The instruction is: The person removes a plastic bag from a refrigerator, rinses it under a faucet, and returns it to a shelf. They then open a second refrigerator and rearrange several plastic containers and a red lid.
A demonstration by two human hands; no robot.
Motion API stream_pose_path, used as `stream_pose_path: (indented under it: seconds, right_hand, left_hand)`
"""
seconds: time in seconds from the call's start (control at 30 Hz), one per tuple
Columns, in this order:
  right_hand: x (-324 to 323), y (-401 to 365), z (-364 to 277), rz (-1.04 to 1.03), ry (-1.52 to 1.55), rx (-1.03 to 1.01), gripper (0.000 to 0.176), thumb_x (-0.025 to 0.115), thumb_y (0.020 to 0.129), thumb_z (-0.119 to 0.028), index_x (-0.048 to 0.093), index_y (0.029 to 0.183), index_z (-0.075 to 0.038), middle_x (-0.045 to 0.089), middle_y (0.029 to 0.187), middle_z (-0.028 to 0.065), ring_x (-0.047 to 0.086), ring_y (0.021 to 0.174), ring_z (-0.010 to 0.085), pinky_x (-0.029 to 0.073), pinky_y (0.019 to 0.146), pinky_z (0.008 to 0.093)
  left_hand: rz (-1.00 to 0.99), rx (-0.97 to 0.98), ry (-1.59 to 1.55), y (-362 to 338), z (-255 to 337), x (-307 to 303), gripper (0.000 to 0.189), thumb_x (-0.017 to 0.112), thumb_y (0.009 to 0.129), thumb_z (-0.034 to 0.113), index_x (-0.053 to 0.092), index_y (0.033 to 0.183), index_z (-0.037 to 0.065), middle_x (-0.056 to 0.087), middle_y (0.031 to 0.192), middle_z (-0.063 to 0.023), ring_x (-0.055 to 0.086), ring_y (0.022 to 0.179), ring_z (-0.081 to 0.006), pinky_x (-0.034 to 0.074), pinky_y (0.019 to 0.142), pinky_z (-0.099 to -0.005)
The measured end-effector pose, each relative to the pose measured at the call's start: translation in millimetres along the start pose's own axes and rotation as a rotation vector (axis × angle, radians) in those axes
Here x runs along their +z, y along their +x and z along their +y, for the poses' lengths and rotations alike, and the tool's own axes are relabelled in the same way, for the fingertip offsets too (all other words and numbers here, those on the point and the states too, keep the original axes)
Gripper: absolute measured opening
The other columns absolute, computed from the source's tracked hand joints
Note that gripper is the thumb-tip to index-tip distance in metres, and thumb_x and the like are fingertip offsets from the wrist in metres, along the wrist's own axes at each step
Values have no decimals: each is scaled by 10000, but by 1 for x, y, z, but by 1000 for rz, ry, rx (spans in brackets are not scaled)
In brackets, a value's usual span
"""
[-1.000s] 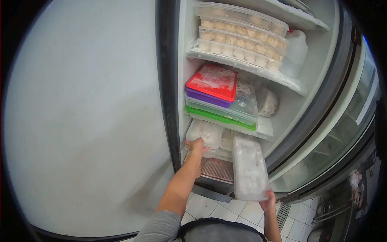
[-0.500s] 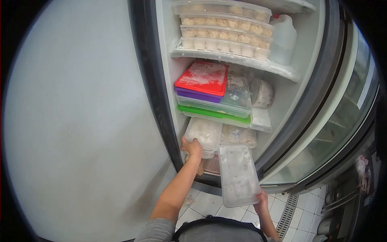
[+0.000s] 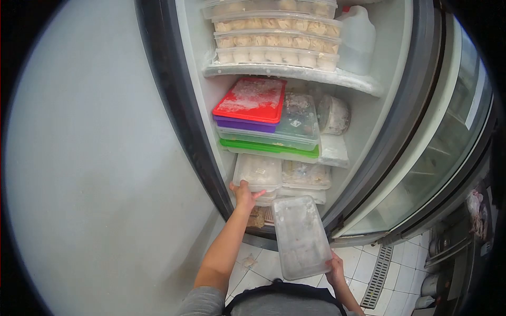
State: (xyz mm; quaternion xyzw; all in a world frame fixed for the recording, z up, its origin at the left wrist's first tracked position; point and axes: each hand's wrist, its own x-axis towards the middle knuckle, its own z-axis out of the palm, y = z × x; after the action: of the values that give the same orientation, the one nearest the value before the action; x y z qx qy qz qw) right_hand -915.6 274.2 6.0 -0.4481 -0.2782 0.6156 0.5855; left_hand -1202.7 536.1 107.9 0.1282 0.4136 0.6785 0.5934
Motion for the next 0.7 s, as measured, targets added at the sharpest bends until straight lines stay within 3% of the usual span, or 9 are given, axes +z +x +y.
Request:
stream_pose_path:
  seconds: [0.17,0.3,0.5,0.63,0.7]
  right_hand:
    - [-3,-2,5,-39,-50,21,694,464,622,-97,423,1290,86,548,1201,156,532,1091,251,397,953,325]
    - [-2,3,13,-34,-66,84,698,467,623,-113,425,1291,86,548,1204,155,529,1096,248,387,964,324]
    - [2,11,20,-54,-88,119,696,461,638,-126,410,1297,92,539,1218,164,524,1119,253,392,972,326]
    - [9,17,19,-77,-93,128,706,456,638,-128,394,1304,99,533,1223,173,525,1120,256,396,969,327]
    - [13,17,17,-83,-104,137,707,452,637,-126,395,1305,98,531,1225,174,526,1118,257,398,967,326]
  left_hand:
    - [-191,-115,-55,-35,16,-33,743,399,782,-16,33,1403,167,231,1381,-212,378,1205,-441,445,831,-678]
    - [-323,-280,-244,-47,2,-97,744,407,742,-40,119,1398,161,291,1366,-213,394,1207,-452,455,828,-663]
    - [-236,-341,-224,-118,-13,-161,737,415,701,-57,220,1381,149,389,1332,-202,482,1157,-411,500,854,-556]
    - [-235,-344,-226,-134,-31,-187,747,414,695,-66,232,1383,162,404,1327,-192,501,1141,-389,497,857,-552]
    - [-236,-347,-222,-136,-37,-198,712,426,697,-59,271,1369,120,431,1309,-187,508,1134,-378,488,873,-539]
